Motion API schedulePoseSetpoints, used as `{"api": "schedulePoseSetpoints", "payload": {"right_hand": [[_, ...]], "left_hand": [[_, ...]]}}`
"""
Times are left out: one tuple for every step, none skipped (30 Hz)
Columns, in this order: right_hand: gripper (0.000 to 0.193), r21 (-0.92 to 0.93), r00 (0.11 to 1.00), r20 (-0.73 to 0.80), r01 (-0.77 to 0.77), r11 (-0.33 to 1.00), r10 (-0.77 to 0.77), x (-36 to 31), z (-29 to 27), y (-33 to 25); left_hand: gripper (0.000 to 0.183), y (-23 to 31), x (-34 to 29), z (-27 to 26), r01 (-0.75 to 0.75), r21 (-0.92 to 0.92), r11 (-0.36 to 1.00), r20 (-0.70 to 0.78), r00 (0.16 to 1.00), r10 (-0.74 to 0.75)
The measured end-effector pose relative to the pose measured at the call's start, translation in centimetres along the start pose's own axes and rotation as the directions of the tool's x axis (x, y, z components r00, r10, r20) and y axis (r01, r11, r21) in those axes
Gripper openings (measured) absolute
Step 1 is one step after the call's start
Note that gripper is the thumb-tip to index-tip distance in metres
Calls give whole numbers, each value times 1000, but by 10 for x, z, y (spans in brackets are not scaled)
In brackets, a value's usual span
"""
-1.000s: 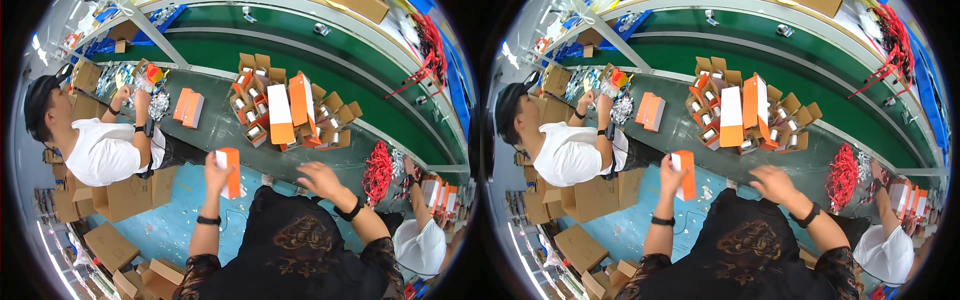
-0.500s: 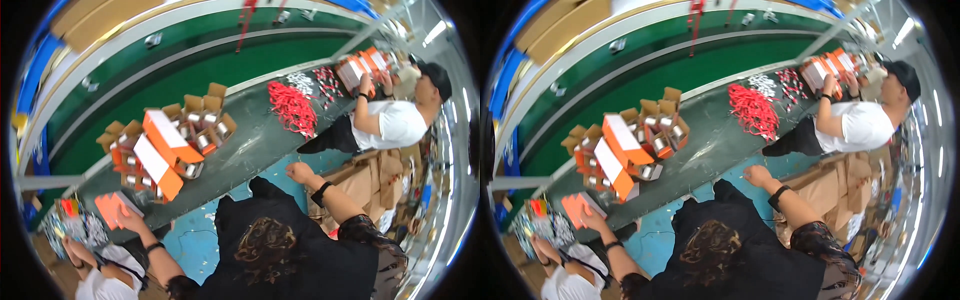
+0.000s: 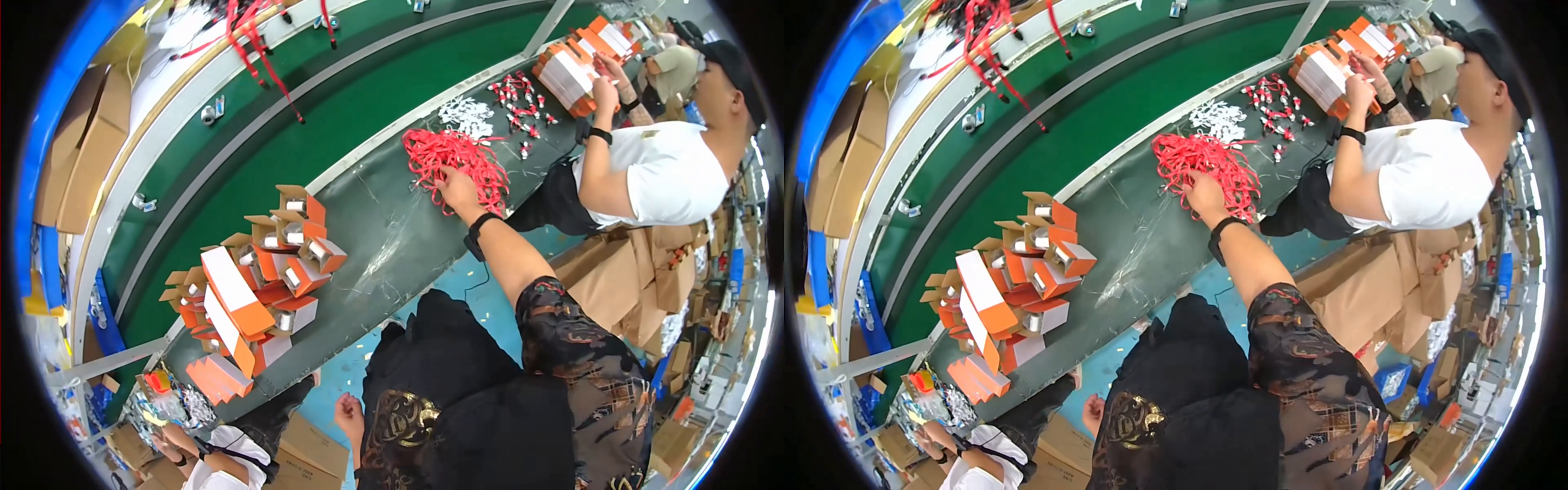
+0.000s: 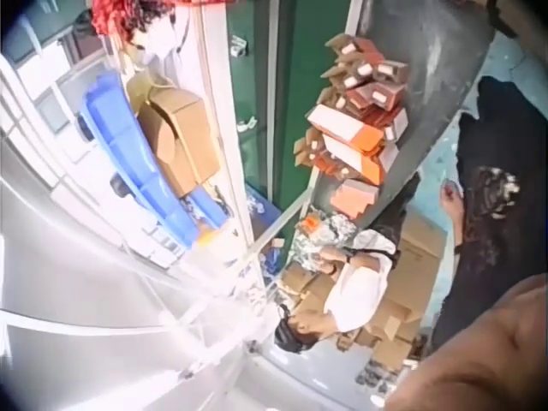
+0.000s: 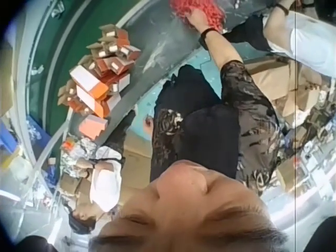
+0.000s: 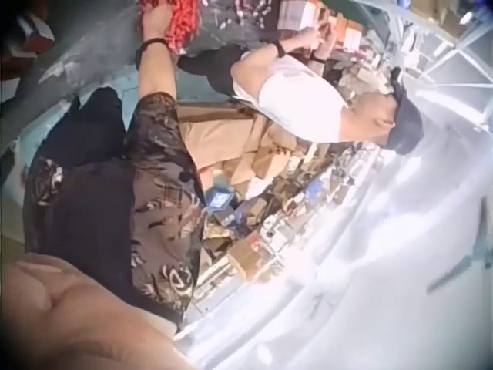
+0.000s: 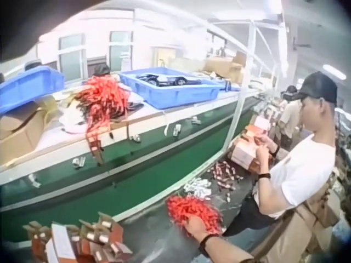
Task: The person picks up a red lanyard and a white charging cable, inserts them into a small white box, and then places that box inside a larger orange and white box. They then close the flaps of the orange and white box and set it on the table.
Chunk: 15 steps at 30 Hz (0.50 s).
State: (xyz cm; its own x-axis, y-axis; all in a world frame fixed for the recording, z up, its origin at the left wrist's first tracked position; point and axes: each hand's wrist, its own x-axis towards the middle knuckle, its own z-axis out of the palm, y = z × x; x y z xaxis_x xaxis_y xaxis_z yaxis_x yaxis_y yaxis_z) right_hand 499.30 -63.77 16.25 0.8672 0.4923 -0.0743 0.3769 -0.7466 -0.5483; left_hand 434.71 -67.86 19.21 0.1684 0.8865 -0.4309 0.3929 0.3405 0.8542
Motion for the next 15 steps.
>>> {"api": "schedulePoseSetpoints", "payload": {"right_hand": [[32,18,1000,8,1,1000,-1,7,-1,-7],[33,-58,999,3,41,997,-41,13,-1,-13],[35,-135,997,0,81,988,-82,20,0,-15],[29,-196,995,80,79,977,-64,32,3,-8],[29,-182,994,89,84,980,-68,41,8,-3],[28,-210,977,57,214,954,-206,49,11,2],[28,-244,940,29,336,910,-339,53,14,3],[17,-105,895,22,446,889,-446,50,-3,-16],[17,-100,892,25,452,887,-452,49,-26,-34],[16,323,919,194,269,907,-342,47,-51,-48],[17,645,873,388,-27,763,-297,43,-78,-64],[20,694,832,425,-46,718,-357,37,-113,-79],[20,695,840,413,-42,718,-350,30,-146,-93],[20,677,787,376,128,725,-490,25,-175,-113],[20,645,711,342,298,704,-614,20,-202,-132]], "left_hand": [[20,5,-4,1,-20,52,998,-23,1000,22],[23,27,-6,8,39,38,999,-59,998,-36],[23,50,-5,16,35,50,998,-71,997,-31],[25,76,-3,26,44,45,998,-92,995,-39],[26,95,-1,35,58,38,998,-118,992,-53],[29,104,7,43,17,10,1000,-121,993,-16],[29,122,13,53,19,18,1000,-130,991,-16],[27,144,20,65,-78,40,996,-152,985,83],[24,163,27,80,-177,60,982,-168,968,185],[26,176,39,89,-214,46,976,-103,971,218],[27,189,51,98,-251,30,968,-40,967,252],[29,218,60,122,-346,57,937,28,938,345],[32,251,70,145,-443,77,893,102,895,435],[37,272,83,161,-526,120,842,215,842,495],[42,293,98,179,-611,149,778,332,772,543]]}}
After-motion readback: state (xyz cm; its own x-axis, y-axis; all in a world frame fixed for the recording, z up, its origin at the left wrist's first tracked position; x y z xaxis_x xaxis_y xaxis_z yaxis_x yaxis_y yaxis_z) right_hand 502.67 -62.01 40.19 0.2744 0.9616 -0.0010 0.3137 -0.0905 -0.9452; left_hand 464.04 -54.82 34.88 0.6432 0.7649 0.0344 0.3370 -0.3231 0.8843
